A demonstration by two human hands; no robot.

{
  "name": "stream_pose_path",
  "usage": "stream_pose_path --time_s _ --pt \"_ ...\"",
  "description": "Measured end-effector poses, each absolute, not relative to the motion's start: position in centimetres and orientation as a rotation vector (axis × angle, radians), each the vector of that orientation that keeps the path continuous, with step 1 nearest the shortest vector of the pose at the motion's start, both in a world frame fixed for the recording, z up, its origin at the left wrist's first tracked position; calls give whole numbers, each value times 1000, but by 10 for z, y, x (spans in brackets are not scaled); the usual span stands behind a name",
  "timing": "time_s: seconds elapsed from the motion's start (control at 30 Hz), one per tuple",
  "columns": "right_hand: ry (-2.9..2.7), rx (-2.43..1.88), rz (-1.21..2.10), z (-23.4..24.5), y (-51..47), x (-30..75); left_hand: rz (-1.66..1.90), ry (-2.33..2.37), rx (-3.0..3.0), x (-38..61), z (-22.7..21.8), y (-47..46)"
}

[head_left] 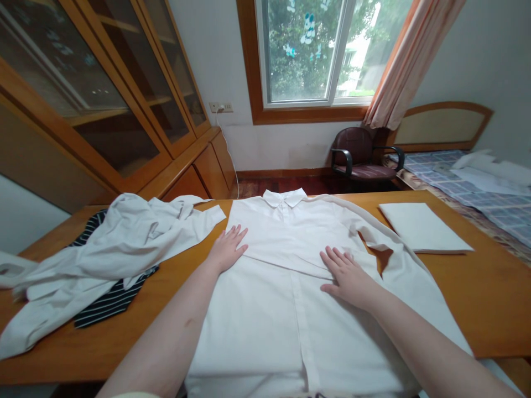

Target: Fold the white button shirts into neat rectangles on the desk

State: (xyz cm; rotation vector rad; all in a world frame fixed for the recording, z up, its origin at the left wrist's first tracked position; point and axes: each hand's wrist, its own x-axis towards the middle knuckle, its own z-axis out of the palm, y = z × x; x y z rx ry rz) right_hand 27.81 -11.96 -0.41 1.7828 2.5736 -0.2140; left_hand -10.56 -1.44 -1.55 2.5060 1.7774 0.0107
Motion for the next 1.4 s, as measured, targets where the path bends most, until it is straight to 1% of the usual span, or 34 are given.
stream_pose_path --time_s 0.2,0.33,0.47,0.53,0.67,0.87,1.0,1.1,1.27,1.4 --pt "2537 2043 70 0 -147 291 17 1780 2502 -105 -14 -15" --pt "2498 2089 54 4 -156 292 25 1781 2484 -104 -12 -16" --pt "2573 2080 83 14 -160 292 34 1776 2480 -104 -11 -16" --pt "2596 2062 57 19 -161 290 38 1772 2487 -105 -12 -16" --pt "2514 2039 -107 29 -164 284 50 1776 2506 -105 -14 -15" --pt "2425 2127 -302 44 -159 278 49 1779 2498 -104 -13 -15" --pt "2611 1964 -196 32 -139 273 42 1779 2499 -105 -12 -15" --pt "2581 1881 -166 11 -128 269 43 1772 2503 -106 -13 -14" --pt "2525 1864 -193 -9 -130 277 48 1761 2496 -107 -14 -15" --pt "2434 1978 -174 -14 -137 294 48 1762 2486 -106 -13 -16"
